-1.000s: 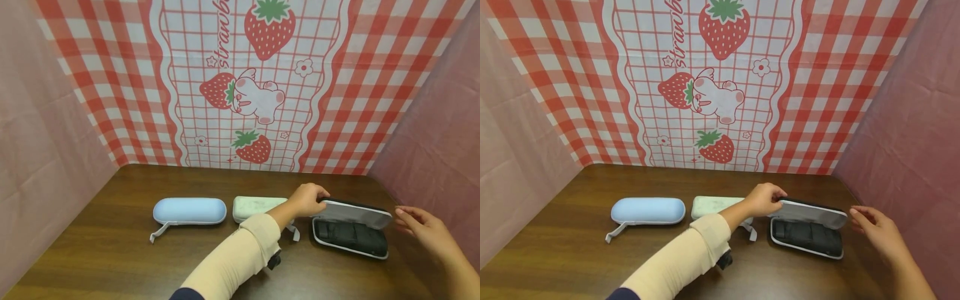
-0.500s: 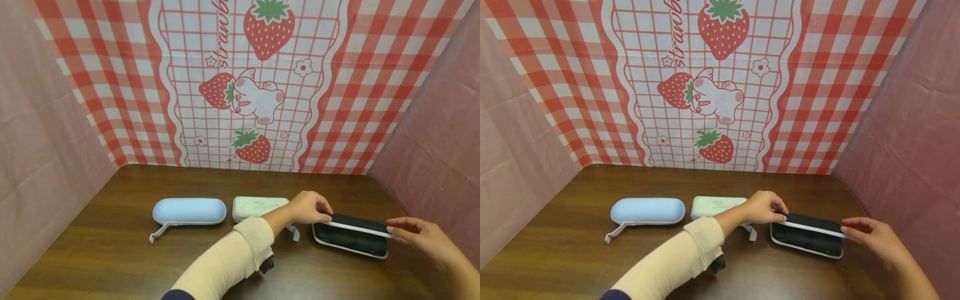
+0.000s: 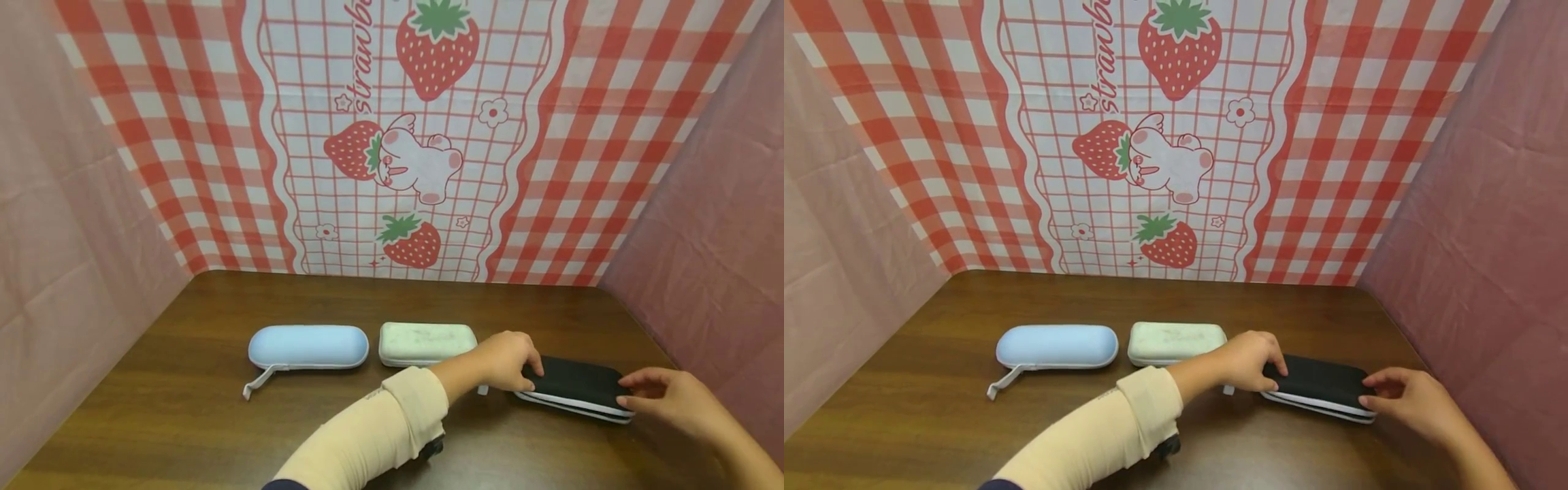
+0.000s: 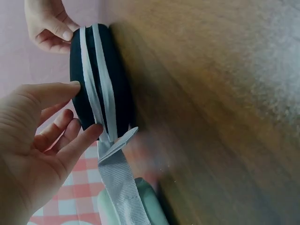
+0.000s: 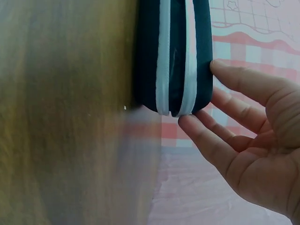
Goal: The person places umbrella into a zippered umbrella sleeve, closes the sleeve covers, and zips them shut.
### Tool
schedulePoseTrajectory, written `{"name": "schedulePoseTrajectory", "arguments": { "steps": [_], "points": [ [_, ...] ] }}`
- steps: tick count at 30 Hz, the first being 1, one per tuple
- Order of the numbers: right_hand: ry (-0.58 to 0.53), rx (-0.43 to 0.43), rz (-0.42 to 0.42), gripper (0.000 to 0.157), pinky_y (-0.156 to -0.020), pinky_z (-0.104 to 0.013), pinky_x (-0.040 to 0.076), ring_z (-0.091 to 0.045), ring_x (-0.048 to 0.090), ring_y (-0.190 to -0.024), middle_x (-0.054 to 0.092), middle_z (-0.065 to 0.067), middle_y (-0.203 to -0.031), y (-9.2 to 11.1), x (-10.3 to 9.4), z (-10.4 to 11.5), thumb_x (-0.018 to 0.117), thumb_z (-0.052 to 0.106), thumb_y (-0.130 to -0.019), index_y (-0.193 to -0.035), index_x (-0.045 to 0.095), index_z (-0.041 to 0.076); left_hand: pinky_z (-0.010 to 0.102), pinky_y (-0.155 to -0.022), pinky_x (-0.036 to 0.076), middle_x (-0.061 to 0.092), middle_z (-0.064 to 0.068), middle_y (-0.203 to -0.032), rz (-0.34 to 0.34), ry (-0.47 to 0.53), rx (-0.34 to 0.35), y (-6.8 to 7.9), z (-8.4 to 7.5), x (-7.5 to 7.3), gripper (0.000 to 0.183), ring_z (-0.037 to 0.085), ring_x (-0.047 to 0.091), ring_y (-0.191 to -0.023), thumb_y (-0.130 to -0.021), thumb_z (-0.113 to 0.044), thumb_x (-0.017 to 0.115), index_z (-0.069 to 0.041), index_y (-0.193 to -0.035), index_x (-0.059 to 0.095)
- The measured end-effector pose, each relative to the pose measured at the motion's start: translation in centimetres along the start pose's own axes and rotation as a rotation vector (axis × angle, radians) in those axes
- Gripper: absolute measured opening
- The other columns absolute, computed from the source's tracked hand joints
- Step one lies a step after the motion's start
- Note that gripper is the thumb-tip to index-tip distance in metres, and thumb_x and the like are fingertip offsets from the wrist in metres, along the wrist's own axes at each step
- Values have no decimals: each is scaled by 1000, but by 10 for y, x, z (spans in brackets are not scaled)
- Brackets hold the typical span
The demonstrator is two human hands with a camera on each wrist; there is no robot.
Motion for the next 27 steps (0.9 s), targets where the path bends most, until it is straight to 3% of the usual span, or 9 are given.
{"name": "schedulePoseTrajectory", "arguments": {
  "steps": [7, 11, 15, 19, 24, 27],
  "points": [
    [40, -9, -22, 35, -62, -31, 49, -10, 61, -78, 69, -4, -93, -1, 3, 1, 76, 35, -85, -103, 70, 6, 13, -86, 42, 63, -17, -102, -10, -148, 50, 1, -7, 8, 18, -1, 56, -98, -80, -35, 79, -32, -98, 77],
    [-30, -2, 9, 51, -64, -35, 54, -23, 66, -83, 68, -21, -105, -5, 4, -2, 71, 34, -89, -119, 62, -5, 11, -85, 40, 63, -16, -101, -22, -165, 77, 1, -8, 8, 18, 2, 56, -95, -80, -34, 79, -30, -98, 77],
    [-189, 84, 144, 73, -73, -45, 55, -30, 68, -88, 53, -40, -122, -9, 8, -10, 66, 33, -93, -137, 38, -17, 10, -81, 42, 63, -17, -100, 4, -138, 70, 0, -8, 6, 17, 1, 57, -93, -81, -32, 78, -30, -97, 77],
    [-308, 132, 243, 76, -79, -49, 54, -34, 67, -94, 41, -48, -128, -10, 13, -17, 61, 29, -97, -139, 25, -22, 12, -69, 44, 63, -22, -93, 40, -95, -19, -6, -5, 1, 9, -6, 55, -86, -83, -33, 75, -33, -93, 77],
    [-337, 113, 230, 75, -77, -41, 56, -45, 59, -107, 39, -48, -130, -10, 15, -19, 62, 26, -97, -138, 25, -23, 14, -58, 41, 61, -22, -87, -64, -12, -218, -18, 7, -10, 6, -6, 52, -80, -84, -36, 74, -34, -89, 76],
    [-359, 84, 207, 71, -74, -39, 57, -51, 53, -112, 40, -48, -129, -10, 15, -18, 63, 24, -96, -140, 28, -19, 13, -62, 42, 63, -21, -89, -62, 71, -273, -25, 14, -12, 14, -5, 54, -83, -81, -39, 77, -31, -93, 76]
  ]
}}
Point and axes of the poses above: each hand's wrist, its own y-axis away from the middle knuckle, its own x-axis out of the palm, z = x × y, the point moved 4 cm from there along -y, towards the middle knuckle
